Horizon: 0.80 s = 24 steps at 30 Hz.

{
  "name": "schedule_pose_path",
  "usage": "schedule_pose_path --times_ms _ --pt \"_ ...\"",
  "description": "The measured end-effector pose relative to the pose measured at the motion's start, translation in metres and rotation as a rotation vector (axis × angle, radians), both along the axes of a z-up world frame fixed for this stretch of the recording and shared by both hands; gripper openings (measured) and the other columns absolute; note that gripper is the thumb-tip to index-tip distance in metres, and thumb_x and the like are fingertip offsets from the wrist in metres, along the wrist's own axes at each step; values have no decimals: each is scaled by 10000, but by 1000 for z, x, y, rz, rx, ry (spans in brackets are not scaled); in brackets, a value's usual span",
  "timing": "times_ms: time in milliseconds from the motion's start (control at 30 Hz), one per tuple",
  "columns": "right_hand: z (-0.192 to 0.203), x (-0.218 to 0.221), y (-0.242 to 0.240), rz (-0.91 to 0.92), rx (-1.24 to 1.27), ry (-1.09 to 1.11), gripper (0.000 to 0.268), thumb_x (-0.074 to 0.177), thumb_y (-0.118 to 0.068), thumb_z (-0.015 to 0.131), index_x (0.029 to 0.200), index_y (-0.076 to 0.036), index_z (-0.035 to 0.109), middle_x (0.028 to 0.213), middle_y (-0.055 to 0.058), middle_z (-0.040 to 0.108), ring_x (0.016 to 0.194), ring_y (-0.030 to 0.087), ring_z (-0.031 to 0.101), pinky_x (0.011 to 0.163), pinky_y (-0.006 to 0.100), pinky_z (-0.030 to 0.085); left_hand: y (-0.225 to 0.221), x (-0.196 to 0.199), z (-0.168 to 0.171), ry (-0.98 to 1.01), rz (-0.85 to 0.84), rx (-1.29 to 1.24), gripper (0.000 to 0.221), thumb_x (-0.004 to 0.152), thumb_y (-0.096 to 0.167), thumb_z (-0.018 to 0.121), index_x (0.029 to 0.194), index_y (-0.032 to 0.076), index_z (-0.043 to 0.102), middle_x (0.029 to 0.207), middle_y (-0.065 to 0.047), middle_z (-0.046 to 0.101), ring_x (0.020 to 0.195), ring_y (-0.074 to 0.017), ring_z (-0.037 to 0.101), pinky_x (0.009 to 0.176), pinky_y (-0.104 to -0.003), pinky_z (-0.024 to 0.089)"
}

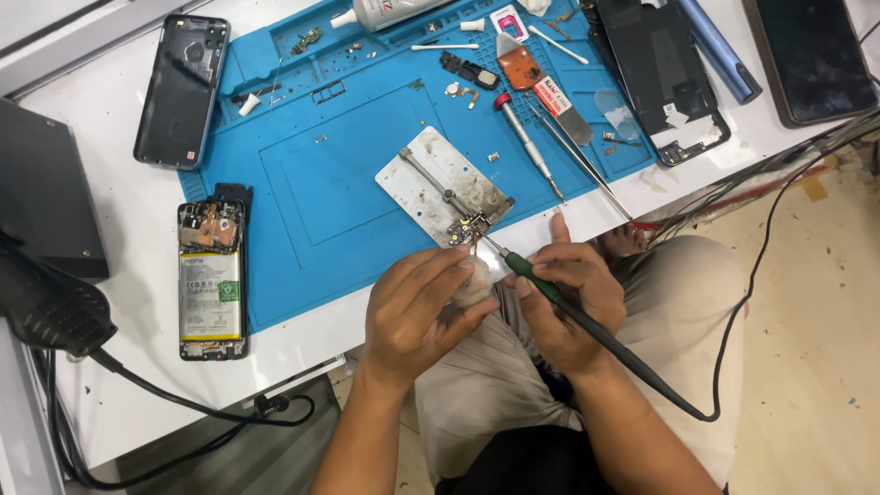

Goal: Soldering small electronic components onto a mobile phone motherboard using a soldering iron.

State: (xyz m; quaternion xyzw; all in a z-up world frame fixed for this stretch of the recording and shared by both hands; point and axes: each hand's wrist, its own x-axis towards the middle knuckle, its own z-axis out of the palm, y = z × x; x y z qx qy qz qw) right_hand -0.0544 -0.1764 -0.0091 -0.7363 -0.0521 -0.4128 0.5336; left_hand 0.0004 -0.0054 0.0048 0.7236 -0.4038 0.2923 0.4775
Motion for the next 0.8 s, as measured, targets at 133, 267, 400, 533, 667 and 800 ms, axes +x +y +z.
schedule_pose_path --times_ms 133,267,400,533,667,800 --pt "-4 0 -1 -4 25 -5 127 851 -40 807 840 26 699 854 187 719 657 284 747 577 311 588 -1 1 -1 5 -15 -9 337 806 183 893 994 -56 748 1006 -225 774 834 -387 766 730 -452 636" --pt "2 1 3 -35 15 -16 109 870 -32 794 858 25 701 855 184 721 674 278 748 593 312 593 -1 1 -1 -3 -21 2 346 790 165 907 997 -60 744 1004 -234 773 834 -395 767 730 -465 636" --pt "-2 1 2 -58 -13 -8 97 857 -48 804 876 3 725 855 156 733 732 282 761 777 369 598 -1 0 -2 6 -3 13 346 820 189 886 1000 -65 734 1003 -234 772 836 -404 762 734 -474 632" --pt "-10 1 2 34 63 -22 106 893 -37 778 858 12 692 884 151 734 782 293 777 1063 514 502 -1 0 -3 0 6 12 350 818 183 888 995 -73 726 995 -246 767 825 -418 758 725 -481 628" --pt "-6 0 1 -10 30 2 99 844 -2 803 881 23 715 859 157 719 814 283 780 995 480 565 -1 0 -2 -7 9 17 344 831 191 876 997 -70 725 999 -242 769 825 -408 757 726 -475 627" --pt "-10 0 2 -17 53 -13 114 822 13 821 888 21 728 874 153 730 806 272 782 996 503 560 0 -1 -4 11 28 25 362 803 190 898 993 -67 730 999 -239 773 836 -404 762 729 -476 630"
